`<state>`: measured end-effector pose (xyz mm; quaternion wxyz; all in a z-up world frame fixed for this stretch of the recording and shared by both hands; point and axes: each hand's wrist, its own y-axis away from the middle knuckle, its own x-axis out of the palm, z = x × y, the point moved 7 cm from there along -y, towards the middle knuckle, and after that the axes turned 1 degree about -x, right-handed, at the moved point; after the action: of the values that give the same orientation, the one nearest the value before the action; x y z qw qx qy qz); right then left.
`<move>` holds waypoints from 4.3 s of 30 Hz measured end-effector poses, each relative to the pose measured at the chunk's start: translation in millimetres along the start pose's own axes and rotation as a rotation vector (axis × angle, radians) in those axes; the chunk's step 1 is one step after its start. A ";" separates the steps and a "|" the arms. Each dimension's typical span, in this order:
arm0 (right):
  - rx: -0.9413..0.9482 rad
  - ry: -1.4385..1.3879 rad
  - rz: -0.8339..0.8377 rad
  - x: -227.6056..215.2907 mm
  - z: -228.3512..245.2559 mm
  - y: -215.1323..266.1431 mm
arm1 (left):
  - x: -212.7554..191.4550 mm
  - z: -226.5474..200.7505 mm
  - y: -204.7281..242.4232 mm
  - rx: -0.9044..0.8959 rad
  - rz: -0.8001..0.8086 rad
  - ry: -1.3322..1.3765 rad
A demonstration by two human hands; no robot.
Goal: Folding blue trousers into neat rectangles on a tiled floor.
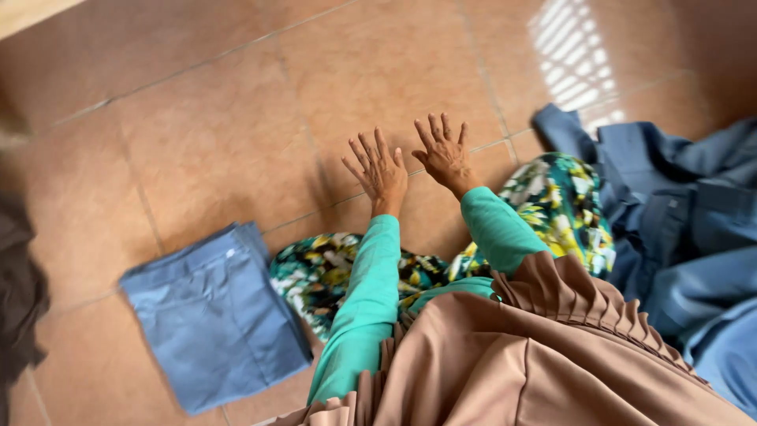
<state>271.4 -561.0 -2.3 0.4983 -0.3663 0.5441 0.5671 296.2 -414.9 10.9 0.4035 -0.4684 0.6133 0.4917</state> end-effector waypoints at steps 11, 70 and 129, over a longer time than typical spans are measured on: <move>0.332 -0.140 -0.089 -34.0 -182.6 71.9 | 29.8 -199.8 42.9 0.382 0.024 -0.102; 0.105 -1.330 -0.370 -188.0 -319.8 332.7 | 45.5 -318.2 39.5 0.172 0.727 1.395; 0.037 0.042 0.045 38.1 -136.0 54.5 | 121.3 31.2 -137.7 -0.769 0.112 1.934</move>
<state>192.7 -683.3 -44.0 0.4805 -0.3564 0.5731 0.5601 402.4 -416.5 -141.9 -0.4599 -0.7302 0.4977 0.0870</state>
